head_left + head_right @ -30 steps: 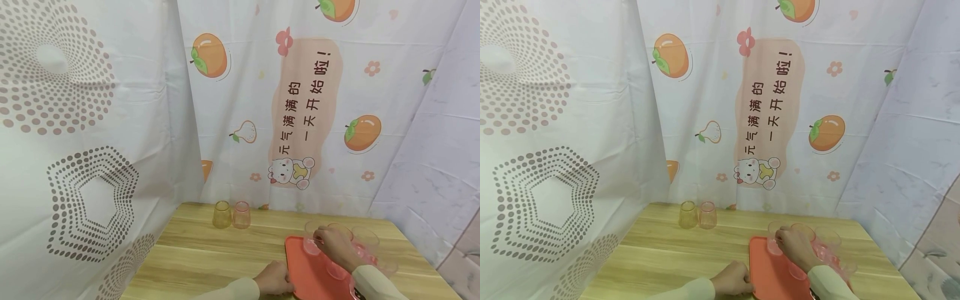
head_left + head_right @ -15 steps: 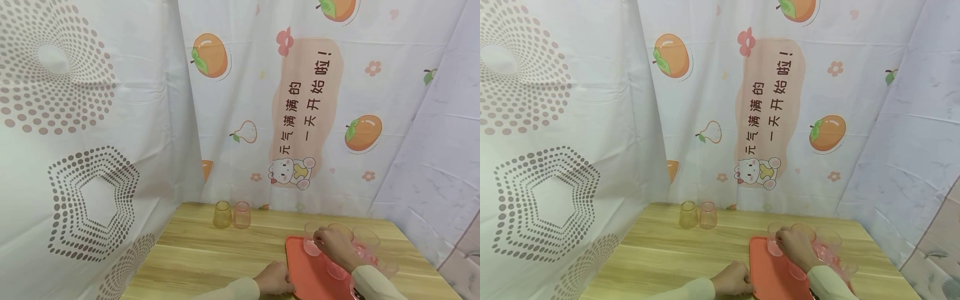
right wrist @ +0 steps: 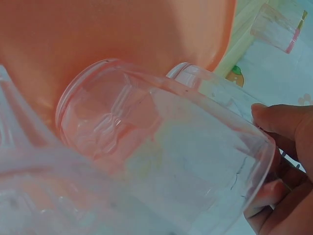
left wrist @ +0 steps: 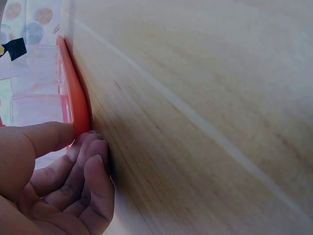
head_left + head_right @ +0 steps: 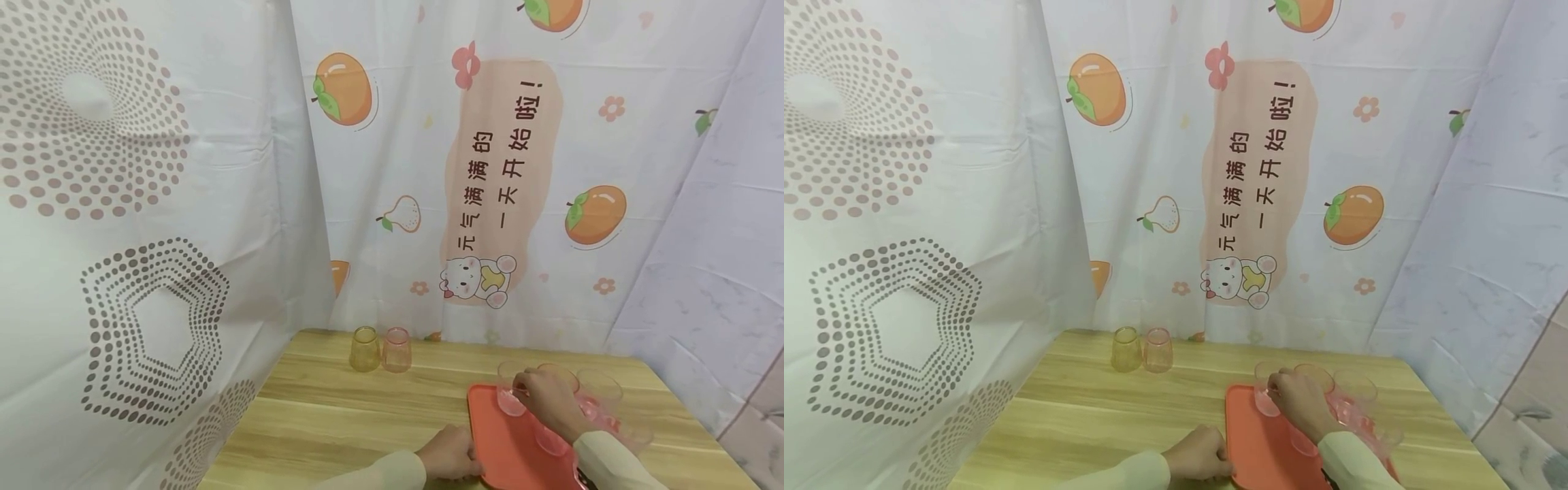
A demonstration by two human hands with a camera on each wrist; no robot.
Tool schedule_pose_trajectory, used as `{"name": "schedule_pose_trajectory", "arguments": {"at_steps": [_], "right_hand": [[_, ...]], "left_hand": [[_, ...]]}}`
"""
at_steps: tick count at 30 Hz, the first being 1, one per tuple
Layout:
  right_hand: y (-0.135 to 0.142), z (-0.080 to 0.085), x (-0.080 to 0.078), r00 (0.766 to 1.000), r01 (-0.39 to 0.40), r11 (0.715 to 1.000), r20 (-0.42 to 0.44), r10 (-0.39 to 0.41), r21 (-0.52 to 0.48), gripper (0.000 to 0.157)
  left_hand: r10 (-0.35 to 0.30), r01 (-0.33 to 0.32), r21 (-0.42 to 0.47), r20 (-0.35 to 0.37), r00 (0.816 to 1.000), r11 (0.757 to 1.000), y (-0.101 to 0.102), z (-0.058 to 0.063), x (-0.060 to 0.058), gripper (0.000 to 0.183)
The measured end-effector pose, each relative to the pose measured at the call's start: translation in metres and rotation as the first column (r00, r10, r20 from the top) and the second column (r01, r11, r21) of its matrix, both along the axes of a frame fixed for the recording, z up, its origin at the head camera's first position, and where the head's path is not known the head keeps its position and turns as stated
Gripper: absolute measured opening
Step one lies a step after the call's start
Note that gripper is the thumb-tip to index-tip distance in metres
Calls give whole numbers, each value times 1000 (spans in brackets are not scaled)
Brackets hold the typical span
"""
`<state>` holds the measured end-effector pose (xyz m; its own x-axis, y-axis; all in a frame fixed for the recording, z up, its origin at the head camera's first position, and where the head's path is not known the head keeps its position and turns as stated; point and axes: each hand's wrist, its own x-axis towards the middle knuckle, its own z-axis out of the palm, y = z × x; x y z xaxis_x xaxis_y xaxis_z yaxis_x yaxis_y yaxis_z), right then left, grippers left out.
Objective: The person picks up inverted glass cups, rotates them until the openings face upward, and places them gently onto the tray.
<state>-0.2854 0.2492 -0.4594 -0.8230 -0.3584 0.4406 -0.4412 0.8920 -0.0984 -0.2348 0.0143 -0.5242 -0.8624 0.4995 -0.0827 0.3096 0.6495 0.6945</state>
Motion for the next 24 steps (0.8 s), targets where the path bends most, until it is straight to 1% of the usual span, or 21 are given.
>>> {"name": "schedule_pose_trajectory", "arguments": {"at_steps": [8, 13, 16, 19, 21, 24], "right_hand": [[0, -1, -1, 1000, 16, 1000, 23, -15, -16, 18], [2, -3, 0, 1000, 4, 1000, -21, -5, -26, 20], [4, -3, 2, 997, -12, 1000, -78, 11, -22, 23], [5, -3, 4, 985, -45, 999, -165, 42, -15, 25], [5, -3, 6, 969, -77, 997, -235, 72, -12, 28], [6, -3, 9, 936, -127, 992, -332, 117, -6, 33]], "left_hand": [[-11, 11, -12, -23, 1000, 1000, 0, -2, -1, 43], [-18, 18, -9, -21, 1000, 1000, 0, -3, -1, 42], [-17, 17, -11, -16, 1000, 1000, 1, -2, -1, 41], [-17, 17, -10, -14, 1000, 1000, 0, -2, -1, 40], [-17, 16, -11, -13, 1000, 1000, 0, -2, -2, 41], [-14, 14, -10, 4, 1000, 1000, 0, -2, -2, 40]]}}
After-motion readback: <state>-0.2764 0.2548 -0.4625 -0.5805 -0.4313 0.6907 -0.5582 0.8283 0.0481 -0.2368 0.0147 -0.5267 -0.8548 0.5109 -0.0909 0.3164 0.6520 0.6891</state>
